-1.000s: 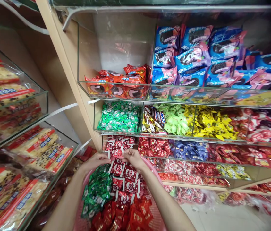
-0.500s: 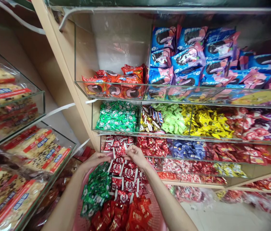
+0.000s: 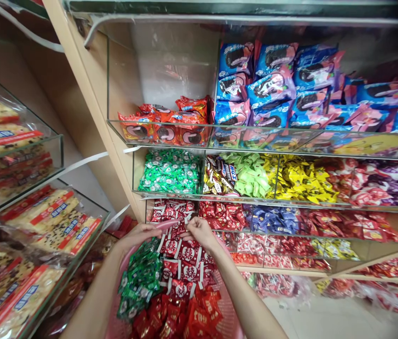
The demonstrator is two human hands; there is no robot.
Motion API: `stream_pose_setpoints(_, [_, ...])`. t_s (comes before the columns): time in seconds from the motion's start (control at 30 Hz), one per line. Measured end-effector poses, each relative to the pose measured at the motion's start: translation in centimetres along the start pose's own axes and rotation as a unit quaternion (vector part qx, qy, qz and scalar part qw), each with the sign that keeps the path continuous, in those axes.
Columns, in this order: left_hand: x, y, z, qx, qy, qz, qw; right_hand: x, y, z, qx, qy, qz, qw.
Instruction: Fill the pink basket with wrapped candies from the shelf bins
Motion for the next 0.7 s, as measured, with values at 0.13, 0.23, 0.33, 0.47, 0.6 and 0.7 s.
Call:
stream_pose_setpoints(0.13, [0.1,0.0,-0.3,0.002,-0.005,-0.002,1.0,0.0,0.1,0.0,0.105,0.001,-0.007,0.994])
stream_pose_setpoints(0.23, [0.1,0.0,-0.3,0.005,-0.002,-0.004,1.0,0.3,0.1,0.5,0.253,0.041,-0.026,0.966])
stream_pose_setpoints(0.33, [0.2,0.1,-0.1,0.014,0.004,-0.014,1.0,0.7,0.2,1.0,0.389,0.091,-0.076,0.914])
stream_pose_setpoints(0.47, [0.4,0.2,0.1,0.007,-0.001,-0.014,1.0,0.9,0.3,1.2,0.476,0.058,-0.093,0.873])
stream_pose_setpoints(0.6, [0.6,0.2,0.3,0.006,-0.001,-0.014,1.0,1.1,0.3,1.1,0.521,0.023,-0.076,0.85])
stream_pose_setpoints(0.7, [0.7,0.2,0.4,0.018,0.003,-0.013,1.0,1.3,0.2,1.3,0.541,0.014,-0.061,0.839])
Point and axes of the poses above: each hand's wrist, its own x-axis away from the middle knuckle, its own y-axis out of the back of the hand, z = x × y, the point moved 1 cm from there along -x, towards the middle knuckle, and after that the axes turned 6 degrees about z, right-handed, at the moved point
